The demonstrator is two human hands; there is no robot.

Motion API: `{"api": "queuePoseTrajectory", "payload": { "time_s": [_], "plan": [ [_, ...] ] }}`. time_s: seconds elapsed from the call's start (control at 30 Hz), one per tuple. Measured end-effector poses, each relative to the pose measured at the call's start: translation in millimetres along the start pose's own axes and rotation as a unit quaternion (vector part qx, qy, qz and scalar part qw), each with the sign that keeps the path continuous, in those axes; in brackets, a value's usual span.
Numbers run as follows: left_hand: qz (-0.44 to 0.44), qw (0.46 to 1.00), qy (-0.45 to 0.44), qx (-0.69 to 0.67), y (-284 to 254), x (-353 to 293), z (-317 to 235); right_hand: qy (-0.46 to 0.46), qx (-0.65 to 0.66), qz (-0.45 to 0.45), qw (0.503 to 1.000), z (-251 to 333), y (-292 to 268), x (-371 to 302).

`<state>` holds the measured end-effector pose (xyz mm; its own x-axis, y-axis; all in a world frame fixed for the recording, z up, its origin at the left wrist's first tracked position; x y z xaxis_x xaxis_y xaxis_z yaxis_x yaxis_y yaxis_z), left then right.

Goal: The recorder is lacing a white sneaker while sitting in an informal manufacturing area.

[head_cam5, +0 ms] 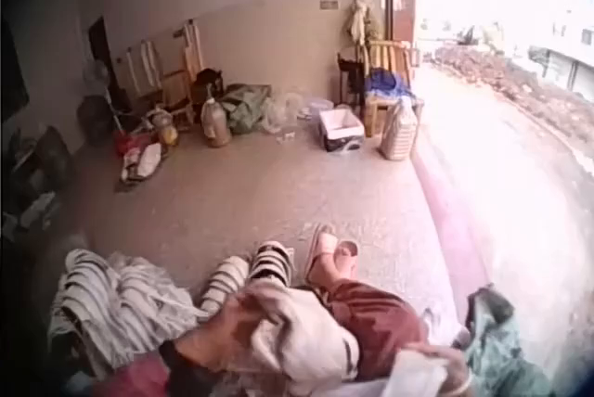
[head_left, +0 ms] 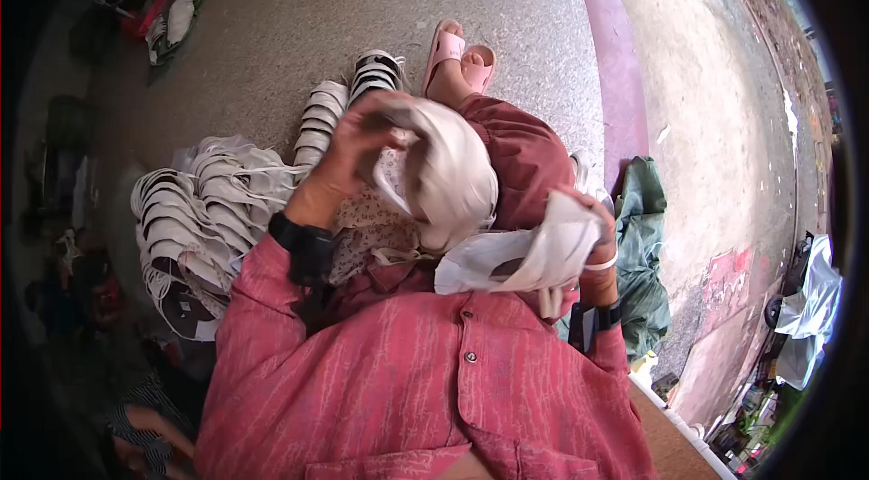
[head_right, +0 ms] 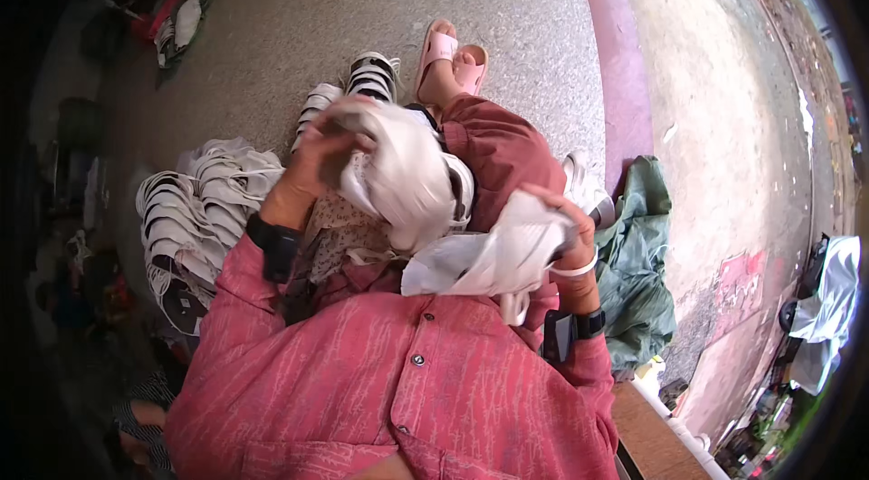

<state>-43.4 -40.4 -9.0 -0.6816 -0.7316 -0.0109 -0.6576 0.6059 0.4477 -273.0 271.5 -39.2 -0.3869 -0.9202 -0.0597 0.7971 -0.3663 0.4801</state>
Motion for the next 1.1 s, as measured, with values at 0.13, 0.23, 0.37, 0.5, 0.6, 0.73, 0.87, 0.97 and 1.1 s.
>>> {"api": "queuePoseTrajectory", "payload": {
  "time_s": [0.13, 0.23, 0.37, 0.5, 0.6, 0.73, 0.87, 0.97, 1.1],
  "plan": [
    [-0.013, 0.962, 0.026, -0.271, -38, -1, -34, -0.045, 0.275, 0.12, 0.953, -1, 3, -10],
    [0.019, 0.882, 0.032, -0.47, -60, -1, -44, 0.019, 0.214, -0.133, 0.968, -25, -57, -19],
    [0.109, 0.899, -0.052, -0.42, -53, -10, -43, 0.016, -0.118, -0.097, 0.988, -9, -36, -1],
    [0.087, 0.967, -0.071, -0.228, -28, -5, -29, -0.018, -0.351, -0.018, 0.936, 37, 57, 64],
    [0.15, 0.939, -0.158, -0.266, 29, -8, -25, 0.097, -0.24, 0.059, 0.964, 11, 96, 109],
    [0.12, 0.976, -0.175, -0.054, 69, 16, 1, 0.107, -0.103, -0.022, 0.989, -38, 83, 137],
    [0.13, 0.97, -0.2, 0.048, 77, 12, 14, 0.053, -0.229, 0.157, 0.959, -42, 86, 130],
    [0.169, 0.967, -0.176, 0.071, 74, 4, 25, 0.203, -0.073, 0.172, 0.961, -31, 77, 115],
    [0.16, 0.947, -0.131, 0.247, 69, 10, 34, 0.142, -0.01, -0.046, 0.989, -10, 30, 103]
  ]
}}
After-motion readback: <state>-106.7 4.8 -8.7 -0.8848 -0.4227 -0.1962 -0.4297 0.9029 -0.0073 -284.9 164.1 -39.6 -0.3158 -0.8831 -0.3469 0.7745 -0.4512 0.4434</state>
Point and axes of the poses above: each hand's wrist, its own x-axis towards the middle knuckle, its own y-axis out of the palm, z = x × y, the point moved 6 cm from there along x, towards the middle knuckle, and after that the axes turned 9 degrees about y, right-handed, at the moved point
